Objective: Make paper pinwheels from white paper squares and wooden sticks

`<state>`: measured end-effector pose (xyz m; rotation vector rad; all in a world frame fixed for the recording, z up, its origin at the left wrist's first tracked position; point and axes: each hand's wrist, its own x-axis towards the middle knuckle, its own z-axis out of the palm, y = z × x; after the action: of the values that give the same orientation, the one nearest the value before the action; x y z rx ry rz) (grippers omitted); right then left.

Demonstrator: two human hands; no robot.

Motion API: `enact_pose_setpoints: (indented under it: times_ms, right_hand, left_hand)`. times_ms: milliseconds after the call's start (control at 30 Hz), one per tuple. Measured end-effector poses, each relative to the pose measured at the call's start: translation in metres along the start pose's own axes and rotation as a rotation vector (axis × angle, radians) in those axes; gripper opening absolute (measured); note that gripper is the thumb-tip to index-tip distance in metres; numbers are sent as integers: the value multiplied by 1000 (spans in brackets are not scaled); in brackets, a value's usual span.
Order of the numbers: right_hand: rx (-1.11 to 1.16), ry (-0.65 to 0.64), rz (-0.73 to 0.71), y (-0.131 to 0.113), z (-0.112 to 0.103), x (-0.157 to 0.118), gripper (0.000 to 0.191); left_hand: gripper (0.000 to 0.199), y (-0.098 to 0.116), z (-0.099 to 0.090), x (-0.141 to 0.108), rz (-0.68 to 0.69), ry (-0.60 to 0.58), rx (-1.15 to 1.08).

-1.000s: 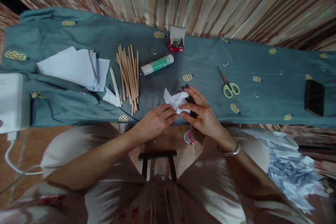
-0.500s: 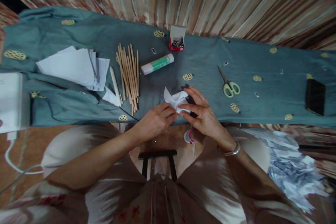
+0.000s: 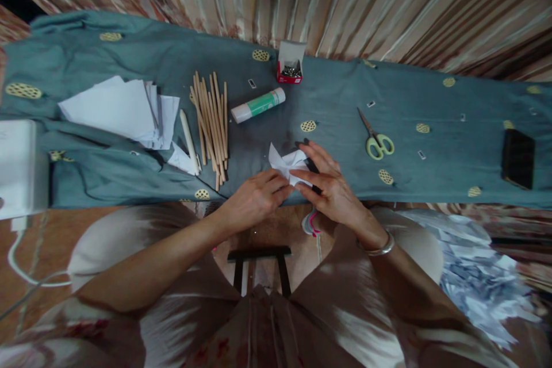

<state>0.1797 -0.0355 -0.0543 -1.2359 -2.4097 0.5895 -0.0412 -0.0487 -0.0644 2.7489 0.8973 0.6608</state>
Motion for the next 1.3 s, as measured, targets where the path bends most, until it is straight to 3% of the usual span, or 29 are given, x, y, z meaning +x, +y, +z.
enact_pose_setpoints:
  times_ms: [367, 667, 1000, 1300]
  right_hand:
    - [-42, -6, -4, -7, 6, -4, 32]
    - [-86, 118, 6, -16, 27, 0, 34]
    - [45, 170, 75, -4, 15, -2, 38]
    - [-115, 143, -23, -5, 26, -3, 37]
  left_hand:
    - [14, 0, 0, 2, -4, -21, -11]
    - [15, -1, 1, 2, 6, 11, 1]
    - [16, -1, -1, 2, 1, 20, -16]
    - [15, -2, 0, 2, -9, -7, -20]
